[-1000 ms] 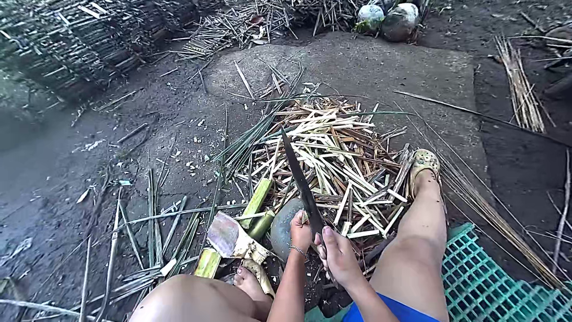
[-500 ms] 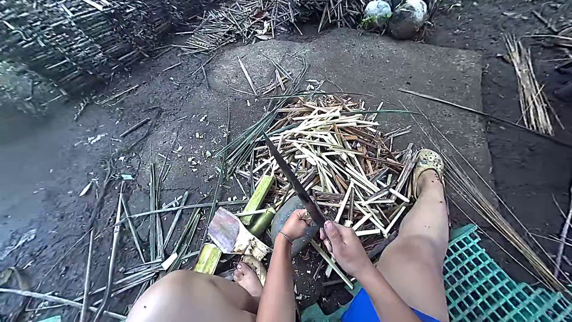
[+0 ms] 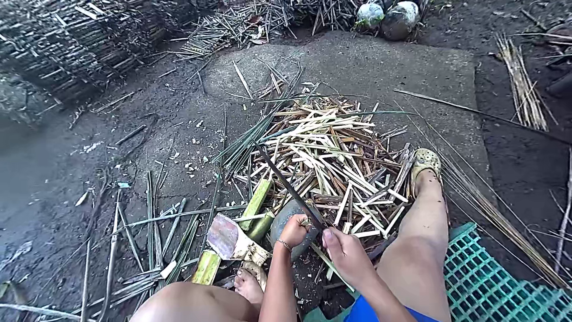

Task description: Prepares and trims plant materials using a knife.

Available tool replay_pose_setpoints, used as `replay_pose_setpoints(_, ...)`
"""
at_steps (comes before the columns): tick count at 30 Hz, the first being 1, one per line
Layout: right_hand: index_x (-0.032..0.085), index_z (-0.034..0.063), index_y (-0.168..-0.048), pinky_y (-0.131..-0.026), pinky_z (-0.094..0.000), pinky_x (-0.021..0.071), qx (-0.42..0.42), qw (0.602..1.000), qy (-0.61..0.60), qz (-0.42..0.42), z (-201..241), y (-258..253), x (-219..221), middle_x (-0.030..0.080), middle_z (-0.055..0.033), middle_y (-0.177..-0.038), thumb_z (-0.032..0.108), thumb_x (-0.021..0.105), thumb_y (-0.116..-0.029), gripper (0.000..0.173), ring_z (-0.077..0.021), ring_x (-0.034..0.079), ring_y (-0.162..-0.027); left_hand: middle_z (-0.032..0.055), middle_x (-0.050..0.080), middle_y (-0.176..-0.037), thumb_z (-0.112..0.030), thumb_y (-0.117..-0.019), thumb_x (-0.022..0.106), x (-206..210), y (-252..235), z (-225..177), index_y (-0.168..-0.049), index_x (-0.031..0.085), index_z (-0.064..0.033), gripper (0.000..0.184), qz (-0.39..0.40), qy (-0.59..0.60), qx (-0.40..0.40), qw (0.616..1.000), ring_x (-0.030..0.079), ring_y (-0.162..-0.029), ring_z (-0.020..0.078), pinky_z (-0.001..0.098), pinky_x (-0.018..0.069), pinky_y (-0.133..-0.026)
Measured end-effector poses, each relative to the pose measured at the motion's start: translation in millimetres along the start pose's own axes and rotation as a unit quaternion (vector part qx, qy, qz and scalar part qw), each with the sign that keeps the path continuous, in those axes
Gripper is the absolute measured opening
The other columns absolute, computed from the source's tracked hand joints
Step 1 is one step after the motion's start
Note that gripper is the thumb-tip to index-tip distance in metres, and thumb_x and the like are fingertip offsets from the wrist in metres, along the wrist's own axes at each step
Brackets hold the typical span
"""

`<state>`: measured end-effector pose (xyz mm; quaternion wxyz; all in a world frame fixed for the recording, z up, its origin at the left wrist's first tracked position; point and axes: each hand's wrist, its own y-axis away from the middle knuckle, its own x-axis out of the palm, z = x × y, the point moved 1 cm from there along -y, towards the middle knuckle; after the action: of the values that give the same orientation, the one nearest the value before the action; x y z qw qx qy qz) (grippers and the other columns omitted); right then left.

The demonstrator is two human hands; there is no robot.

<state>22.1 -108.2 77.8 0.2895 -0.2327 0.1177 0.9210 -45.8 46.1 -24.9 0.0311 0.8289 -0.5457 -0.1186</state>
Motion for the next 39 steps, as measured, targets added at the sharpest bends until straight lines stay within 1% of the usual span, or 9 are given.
replay_pose_setpoints(9,0.063,0.0088,-0.082,-0.052,-0.0310,0.0421,0.079,0.996,-0.015,0.046,-10,-2,-1,0.045,0.0048,-0.058,0.047,0.033,-0.1073,0.055,-0.0073,0.044,-0.050,-0.0035,0.059,-0.074,0.008,-0.0880,0.051,12,0,11,-0.080,0.063,-0.0021,0.018,-0.029,0.006,0.001,1.000,0.055,-0.073,0.0017,0.0257,0.0481,-0.073)
replay_pose_setpoints(11,0.064,0.0066,-0.087,-0.053,-0.0343,0.0440,0.096,0.993,-0.024,0.065,-12,-14,-4,0.046,0.0024,-0.059,0.047,0.031,-0.1084,0.057,-0.0106,0.046,-0.050,0.0117,0.070,-0.106,0.015,-0.0857,0.049,9,-1,6,-0.109,0.068,0.0069,0.031,-0.071,0.019,0.015,0.997,0.064,-0.101,0.0126,0.0336,0.0513,-0.094)
replay_pose_setpoints(14,0.065,0.0098,-0.087,-0.051,-0.0307,0.0431,0.070,0.997,-0.027,0.011,4,-4,-19,0.047,0.0057,-0.058,0.050,0.033,-0.1061,0.055,-0.0066,0.045,-0.049,0.0261,0.047,-0.149,0.018,-0.0786,0.044,-2,15,7,-0.145,0.042,0.0082,0.067,-0.160,0.062,0.015,0.985,0.050,-0.135,0.0333,0.0472,0.0437,-0.110)
replay_pose_setpoints(17,0.064,0.0133,-0.084,-0.043,-0.0241,0.0415,0.049,0.996,-0.050,-0.057,7,6,-21,0.044,0.0104,-0.054,0.050,0.032,-0.1056,0.053,-0.0013,0.042,-0.043,0.0274,0.049,-0.142,0.011,-0.0872,0.042,-7,26,8,-0.142,0.040,0.0120,0.055,-0.402,0.173,-0.009,0.899,0.056,-0.123,0.0296,0.0419,0.0488,-0.101)
replay_pose_setpoints(19,0.063,0.0050,-0.087,-0.051,-0.0362,0.0441,0.119,0.993,-0.029,-0.004,-13,-3,-8,0.046,0.0007,-0.059,0.044,0.031,-0.1096,0.056,-0.0127,0.046,-0.049,0.0260,0.051,-0.136,0.014,-0.0893,0.044,-12,28,-1,-0.139,0.042,0.0113,0.050,-0.491,0.220,-0.033,0.842,0.058,-0.112,0.0259,0.0374,0.0502,-0.093)
replay_pose_setpoints(23,0.063,0.0031,-0.090,-0.051,-0.0359,0.0459,0.209,0.976,-0.041,0.048,-31,-23,0,0.048,-0.0025,-0.059,0.046,0.029,-0.1118,0.059,-0.0156,0.048,-0.048,0.0239,0.052,-0.135,0.015,-0.0866,0.043,-18,27,-15,-0.138,0.043,0.0100,0.052,-0.507,0.226,-0.009,0.832,0.060,-0.107,0.0222,0.0337,0.0511,-0.089)
replay_pose_setpoints(28,0.061,0.0117,-0.084,-0.043,-0.0246,0.0421,0.090,0.989,-0.093,-0.069,0,6,-12,0.044,0.0090,-0.055,0.044,0.031,-0.1065,0.049,-0.0028,0.043,-0.043,0.0171,0.053,-0.126,0.012,-0.0813,0.043,-18,34,-16,-0.139,0.041,0.0081,0.058,-0.544,0.244,0.026,0.802,0.060,-0.095,0.0135,0.0276,0.0517,-0.079)
replay_pose_setpoints(32,0.067,-0.0033,-0.096,-0.074,-0.0529,0.0505,0.221,0.974,-0.009,0.052,-54,-10,33,0.061,-0.0167,-0.078,0.044,0.030,-0.1118,0.063,-0.0300,0.061,-0.073,0.0179,0.053,-0.128,0.010,-0.0792,0.045,-14,36,-18,-0.139,0.041,0.0076,0.060,-0.474,0.235,0.029,0.848,0.059,-0.102,0.0166,0.0318,0.0505,-0.085)
replay_pose_setpoints(39,0.067,0.0002,-0.088,-0.071,-0.0503,0.0489,0.186,0.981,0.024,0.043,-50,-9,25,0.060,-0.0120,-0.073,0.045,0.033,-0.1109,0.061,-0.0269,0.061,-0.073,0.0253,0.041,-0.155,-0.024,-0.0762,0.073,2,29,-52,-0.152,0.028,0.0121,0.095,-0.195,0.078,0.179,0.961,0.041,-0.145,0.0256,0.0381,0.0356,-0.118)
